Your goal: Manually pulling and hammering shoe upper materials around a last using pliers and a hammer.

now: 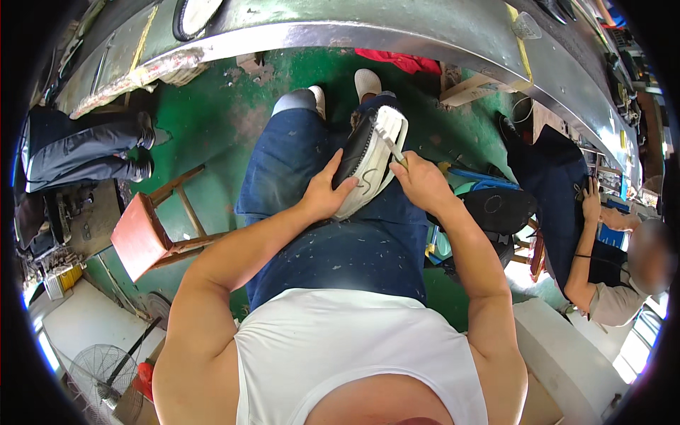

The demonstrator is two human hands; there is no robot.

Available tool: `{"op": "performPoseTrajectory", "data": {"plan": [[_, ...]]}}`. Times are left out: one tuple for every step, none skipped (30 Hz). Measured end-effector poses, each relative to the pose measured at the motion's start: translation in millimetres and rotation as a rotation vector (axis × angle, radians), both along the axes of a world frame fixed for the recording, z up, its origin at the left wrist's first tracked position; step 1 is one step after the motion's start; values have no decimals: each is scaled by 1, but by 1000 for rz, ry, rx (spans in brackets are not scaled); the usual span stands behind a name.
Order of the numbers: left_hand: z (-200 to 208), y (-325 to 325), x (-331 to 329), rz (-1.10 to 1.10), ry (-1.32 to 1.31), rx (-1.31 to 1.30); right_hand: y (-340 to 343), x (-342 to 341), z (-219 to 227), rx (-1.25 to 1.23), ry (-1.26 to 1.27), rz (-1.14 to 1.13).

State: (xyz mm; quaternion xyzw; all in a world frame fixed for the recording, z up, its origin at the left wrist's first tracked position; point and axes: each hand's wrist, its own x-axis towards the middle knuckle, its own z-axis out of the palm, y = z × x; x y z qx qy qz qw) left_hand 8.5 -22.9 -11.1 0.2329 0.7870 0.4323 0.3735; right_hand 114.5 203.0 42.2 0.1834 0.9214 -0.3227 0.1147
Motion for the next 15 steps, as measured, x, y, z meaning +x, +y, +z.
{"op": "performPoseTrajectory", "data": {"plan": [[1, 1, -1, 21, 30, 23, -2, -3, 17, -178, -81, -55], [2, 1, -2, 30, 27, 20, -9, 4, 16, -181, -85, -47], [5, 3, -4, 13, -23, 15, -18, 16, 17, -209, 41, -45], [9, 4, -5, -7, -72, 9, -24, 24, 15, -239, 169, -46], [12, 2, -8, -9, -71, 11, -27, 30, -2, -46, -78, 51], [16, -2, -11, -115, -73, 23, -29, 36, -9, -44, -78, 49], [22, -2, -20, -217, -65, 39, -27, 40, -14, -162, -62, 4], [29, 2, -32, -216, -53, 46, -26, 43, -18, -281, -46, -40], [43, 4, -43, -346, -76, -86, -31, 51, -22, -337, 11, -142], [57, 5, -51, -483, -106, -220, -35, 64, -29, -337, 12, -148], [68, 5, -57, -533, 61, -201, -38, 77, -38, -399, 122, -231], [94, 7, -65, -584, 237, -234, -37, 83, -42, -456, 236, -311], [110, 3, -73, -584, 412, -148, -40, 86, -39, -403, 283, -303], [126, 1, -82, -579, 588, -61, -44, 89, -40, -401, 285, -303], [151, 9, -89, -545, 569, 31, -48, 93, -44, -448, 340, -383]]}}
